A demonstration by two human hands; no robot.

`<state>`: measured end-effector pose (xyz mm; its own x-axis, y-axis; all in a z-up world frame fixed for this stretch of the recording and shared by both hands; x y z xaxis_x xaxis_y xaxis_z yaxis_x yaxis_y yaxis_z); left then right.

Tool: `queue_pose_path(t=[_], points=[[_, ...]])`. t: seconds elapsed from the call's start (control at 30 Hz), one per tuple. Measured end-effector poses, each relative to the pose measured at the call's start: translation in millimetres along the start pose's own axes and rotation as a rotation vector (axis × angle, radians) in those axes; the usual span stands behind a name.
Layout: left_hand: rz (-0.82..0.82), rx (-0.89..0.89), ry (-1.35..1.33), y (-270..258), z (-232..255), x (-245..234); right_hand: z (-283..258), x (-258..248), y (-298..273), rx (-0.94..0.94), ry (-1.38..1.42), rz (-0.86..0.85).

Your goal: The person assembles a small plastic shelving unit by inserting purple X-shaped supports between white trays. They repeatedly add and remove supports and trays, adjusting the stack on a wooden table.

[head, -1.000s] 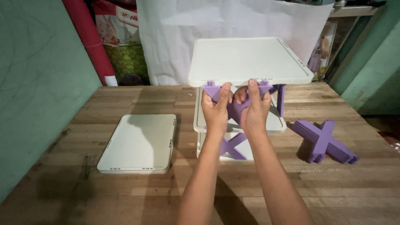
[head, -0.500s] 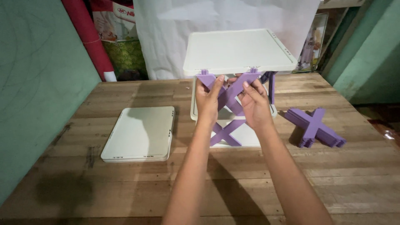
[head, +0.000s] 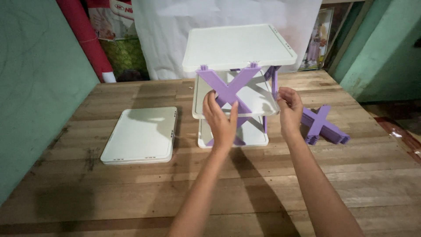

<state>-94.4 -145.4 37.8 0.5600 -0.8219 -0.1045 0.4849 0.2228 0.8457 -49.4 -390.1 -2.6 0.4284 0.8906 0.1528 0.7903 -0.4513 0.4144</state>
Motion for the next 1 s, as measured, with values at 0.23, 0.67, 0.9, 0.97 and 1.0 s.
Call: queue_pose_path(t=[0.23, 0.67, 0.9, 0.97, 1.0], points=[[-0.116, 0.052, 0.248, -61.9, 14.4, 16.0, 24.8, -1.8, 10.7, 0.161, -0.006, -0.098], [-0.324, 0.159, 0.413, -62.1, 32.0, 38.1, 25.7, 4.2, 15.9, 0.324, 0.015, -0.241], [-0.347, -0.021, 0.327, -47.0, 2.1, 26.3, 13.7, 18.8, -7.2, 0.175, -0.055, -0.247], [-0.348, -0.086, 0.296, -41.7, -8.7, 21.5, 9.4, 25.8, -16.7, 0.08, -0.063, -0.246], [-0.339, -0.069, 0.298, -38.9, -12.5, 18.9, 8.9, 28.2, -21.9, 0.071, -0.089, -0.231]])
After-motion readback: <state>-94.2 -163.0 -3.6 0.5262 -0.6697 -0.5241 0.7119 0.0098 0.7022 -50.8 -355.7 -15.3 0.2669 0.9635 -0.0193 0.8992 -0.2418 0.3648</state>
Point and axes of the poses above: each hand's wrist, its own y-axis towards the middle knuckle, its own x-axis out of the palm, z = x × y, the point moved 4 cm from there along y, towards the middle knuckle, and after that the axes turned 4 degrees about x, right-handed, at the moved point
